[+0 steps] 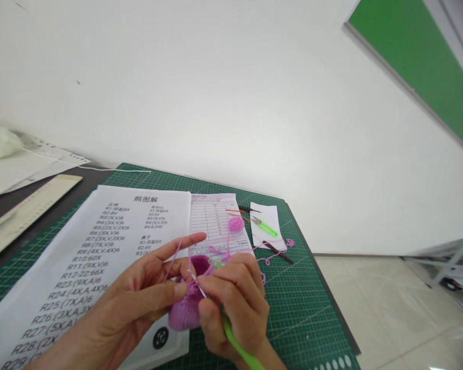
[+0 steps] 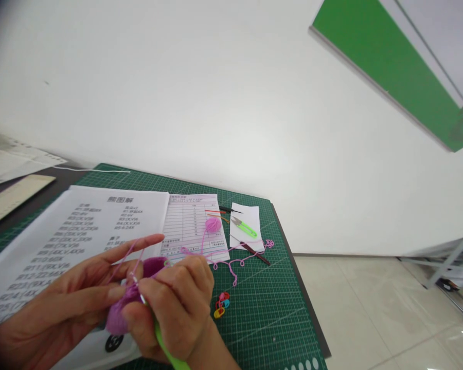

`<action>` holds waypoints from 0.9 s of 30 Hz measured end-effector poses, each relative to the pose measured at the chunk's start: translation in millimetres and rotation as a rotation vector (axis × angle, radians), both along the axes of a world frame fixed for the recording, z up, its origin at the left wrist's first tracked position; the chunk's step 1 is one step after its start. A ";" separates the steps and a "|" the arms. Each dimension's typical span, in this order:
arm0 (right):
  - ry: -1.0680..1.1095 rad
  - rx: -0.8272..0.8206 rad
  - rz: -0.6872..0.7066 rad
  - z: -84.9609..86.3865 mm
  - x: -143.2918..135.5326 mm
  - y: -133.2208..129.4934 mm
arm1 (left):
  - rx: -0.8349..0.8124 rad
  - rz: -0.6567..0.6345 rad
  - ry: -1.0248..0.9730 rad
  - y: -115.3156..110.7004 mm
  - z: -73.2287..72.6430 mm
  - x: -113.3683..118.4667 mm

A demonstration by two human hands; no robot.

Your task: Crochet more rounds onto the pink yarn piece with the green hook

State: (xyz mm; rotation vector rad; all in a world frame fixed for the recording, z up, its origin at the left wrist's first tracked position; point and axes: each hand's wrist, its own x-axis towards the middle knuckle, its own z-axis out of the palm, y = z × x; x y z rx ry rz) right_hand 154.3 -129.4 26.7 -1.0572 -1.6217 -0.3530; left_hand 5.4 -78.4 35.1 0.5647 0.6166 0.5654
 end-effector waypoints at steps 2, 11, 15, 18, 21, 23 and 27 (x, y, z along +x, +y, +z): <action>0.007 -0.008 0.025 1.0 2.5 -1.8 | 0.003 -0.029 -0.038 0.6 -7.6 -1.3; 0.107 -0.066 0.041 12.0 3.8 -9.2 | -0.030 -0.071 -0.019 0.9 -0.4 1.4; 0.222 -0.126 0.088 16.8 6.3 -9.5 | -0.005 -0.071 0.028 1.7 5.0 2.1; 0.302 -0.157 0.153 17.2 8.6 -9.2 | 0.034 -0.073 0.040 0.8 3.2 1.2; 0.354 -0.192 0.177 15.4 9.1 -9.0 | 0.089 -0.069 0.039 -1.1 -0.5 1.0; 0.370 -0.205 0.162 13.8 8.0 -8.5 | 0.129 -0.064 0.045 -2.1 -2.8 2.1; 0.250 -0.138 0.071 8.6 3.7 -6.5 | 0.161 -0.062 0.051 -3.1 -3.9 6.3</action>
